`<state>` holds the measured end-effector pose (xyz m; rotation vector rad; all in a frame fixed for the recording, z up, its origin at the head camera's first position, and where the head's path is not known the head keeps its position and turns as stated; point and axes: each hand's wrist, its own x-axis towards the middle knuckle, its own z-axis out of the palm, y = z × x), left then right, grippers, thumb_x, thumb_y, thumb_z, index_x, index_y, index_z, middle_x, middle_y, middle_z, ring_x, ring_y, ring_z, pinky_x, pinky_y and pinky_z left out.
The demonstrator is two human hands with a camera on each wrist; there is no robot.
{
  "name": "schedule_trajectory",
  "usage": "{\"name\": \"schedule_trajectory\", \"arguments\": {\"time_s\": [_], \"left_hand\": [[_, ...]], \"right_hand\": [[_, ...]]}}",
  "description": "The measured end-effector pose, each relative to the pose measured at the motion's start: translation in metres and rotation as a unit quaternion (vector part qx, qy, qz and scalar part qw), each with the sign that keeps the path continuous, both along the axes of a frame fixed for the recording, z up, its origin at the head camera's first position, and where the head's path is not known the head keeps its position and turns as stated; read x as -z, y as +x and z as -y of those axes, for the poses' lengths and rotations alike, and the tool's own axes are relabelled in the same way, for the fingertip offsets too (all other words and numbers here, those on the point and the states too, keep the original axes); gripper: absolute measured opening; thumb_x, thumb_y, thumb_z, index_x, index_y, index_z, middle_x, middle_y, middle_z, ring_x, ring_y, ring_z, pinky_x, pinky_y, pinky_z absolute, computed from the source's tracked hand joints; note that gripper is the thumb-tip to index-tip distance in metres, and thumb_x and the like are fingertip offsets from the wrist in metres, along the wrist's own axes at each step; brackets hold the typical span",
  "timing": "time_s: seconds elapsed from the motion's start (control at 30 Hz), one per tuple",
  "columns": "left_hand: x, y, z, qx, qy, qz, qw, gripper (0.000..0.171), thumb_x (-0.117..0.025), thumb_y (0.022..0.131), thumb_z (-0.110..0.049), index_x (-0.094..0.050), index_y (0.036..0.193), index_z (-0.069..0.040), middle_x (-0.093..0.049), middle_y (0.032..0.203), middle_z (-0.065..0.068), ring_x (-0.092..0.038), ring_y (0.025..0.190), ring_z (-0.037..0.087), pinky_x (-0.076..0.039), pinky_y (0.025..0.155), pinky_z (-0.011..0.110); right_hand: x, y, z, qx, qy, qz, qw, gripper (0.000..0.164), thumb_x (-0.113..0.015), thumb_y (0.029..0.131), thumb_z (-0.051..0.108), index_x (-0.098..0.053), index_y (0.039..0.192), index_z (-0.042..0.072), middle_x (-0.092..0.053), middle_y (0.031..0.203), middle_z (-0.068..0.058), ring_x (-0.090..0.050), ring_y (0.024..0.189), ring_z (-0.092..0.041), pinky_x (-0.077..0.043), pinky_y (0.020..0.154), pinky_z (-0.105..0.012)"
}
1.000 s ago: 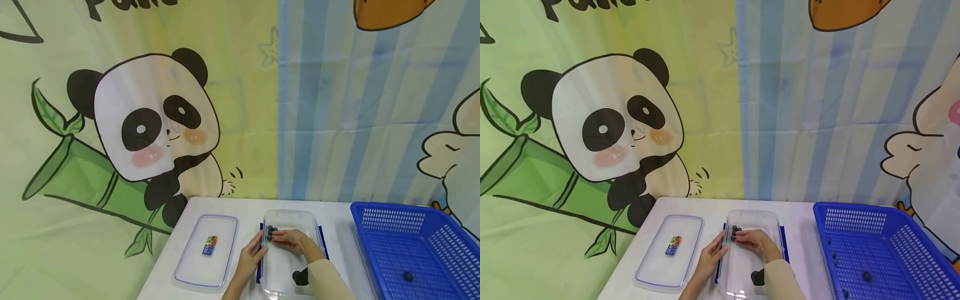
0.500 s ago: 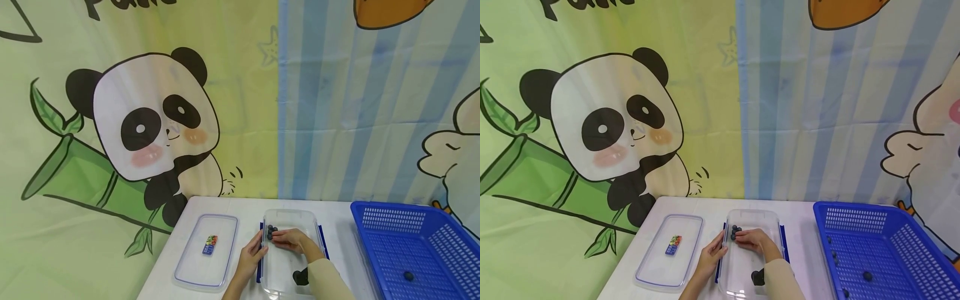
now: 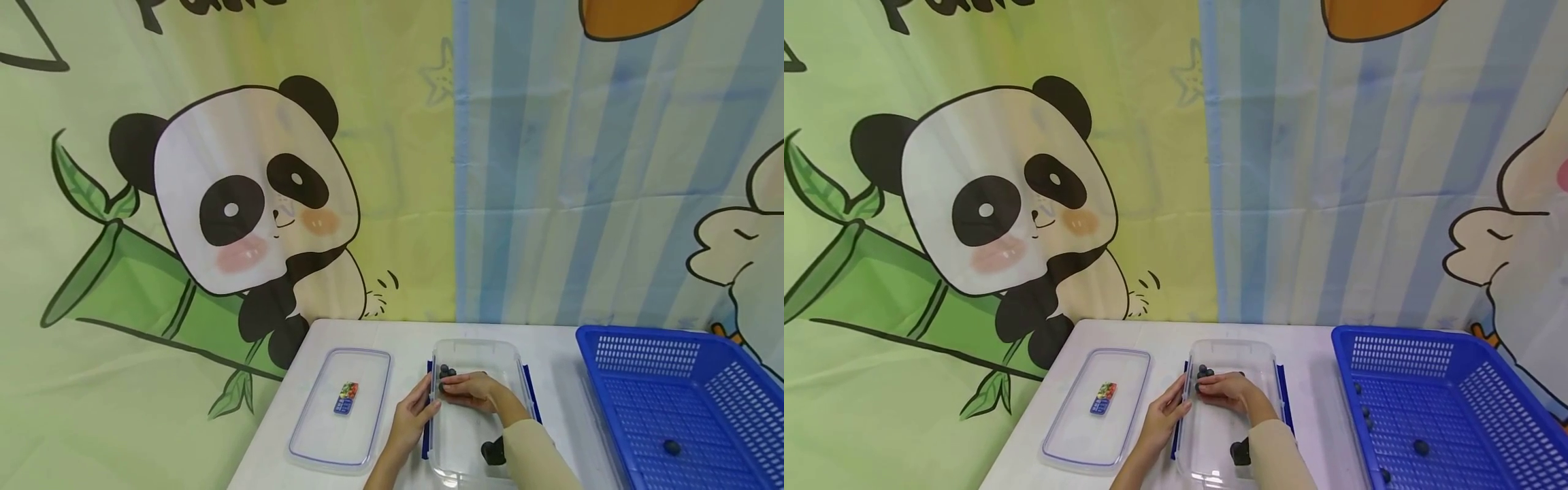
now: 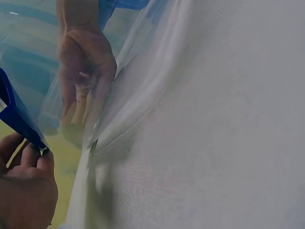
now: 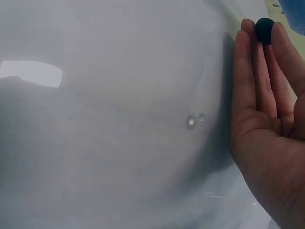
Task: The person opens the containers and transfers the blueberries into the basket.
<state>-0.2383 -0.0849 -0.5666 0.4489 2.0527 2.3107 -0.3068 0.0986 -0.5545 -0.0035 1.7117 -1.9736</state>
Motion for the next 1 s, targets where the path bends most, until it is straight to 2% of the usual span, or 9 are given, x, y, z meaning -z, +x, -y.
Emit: {"name": "schedule_trajectory", "arguments": {"time_s": [0.2,0.37,0.57,0.83,1.0], "left_hand": [[-0.002,0.004,-0.003,-0.003,-0.003,0.002,1.0,0.055,-0.061,0.089,-0.012,-0.038,0.139,-0.004,-0.03,0.146,0.015,-0.03,0.132,0.028,-0.029,0.103,0.021],[-0.002,0.004,-0.006,-0.004,-0.007,0.003,1.0,0.054,-0.06,0.09,-0.01,-0.038,0.139,-0.004,-0.03,0.146,0.015,-0.029,0.132,0.027,-0.028,0.104,0.02],[-0.003,0.001,-0.008,-0.01,-0.014,0.007,0.9998,0.055,-0.061,0.089,-0.014,-0.039,0.138,-0.005,-0.03,0.146,0.014,-0.03,0.132,0.025,-0.028,0.103,0.018],[-0.008,0.005,-0.004,-0.005,-0.04,0.012,0.9991,0.054,-0.06,0.09,-0.015,-0.04,0.139,-0.007,-0.03,0.146,0.015,-0.031,0.131,0.029,-0.03,0.104,0.022],[-0.023,0.013,0.002,-0.004,-0.042,0.017,0.999,0.056,-0.061,0.09,-0.015,-0.038,0.139,-0.002,-0.027,0.146,0.018,-0.03,0.131,0.031,-0.029,0.104,0.025]], "right_hand": [[-0.014,-0.004,-0.009,-0.005,-0.007,-0.001,1.0,0.039,-0.062,0.085,-0.001,-0.052,0.12,-0.014,-0.065,0.105,-0.019,-0.065,0.093,-0.023,-0.052,0.086,-0.034],[-0.044,-0.009,-0.023,-0.044,-0.012,-0.031,0.998,0.039,-0.058,0.088,-0.001,-0.048,0.123,-0.016,-0.06,0.113,-0.024,-0.063,0.099,-0.024,-0.05,0.089,-0.035],[-0.081,-0.012,-0.051,-0.107,-0.025,-0.054,0.992,0.038,-0.055,0.09,0.0,-0.049,0.125,-0.012,-0.059,0.116,-0.021,-0.06,0.104,-0.025,-0.047,0.094,-0.037],[-0.112,0.008,-0.13,-0.198,-0.059,-0.081,0.975,0.031,-0.043,0.095,-0.003,-0.053,0.125,-0.005,-0.059,0.119,-0.014,-0.057,0.111,-0.022,-0.041,0.099,-0.038],[-0.119,0.03,-0.184,-0.21,-0.071,-0.075,0.972,0.033,-0.038,0.097,-0.002,-0.053,0.126,-0.002,-0.059,0.121,-0.011,-0.056,0.112,-0.021,-0.042,0.099,-0.035]]}}
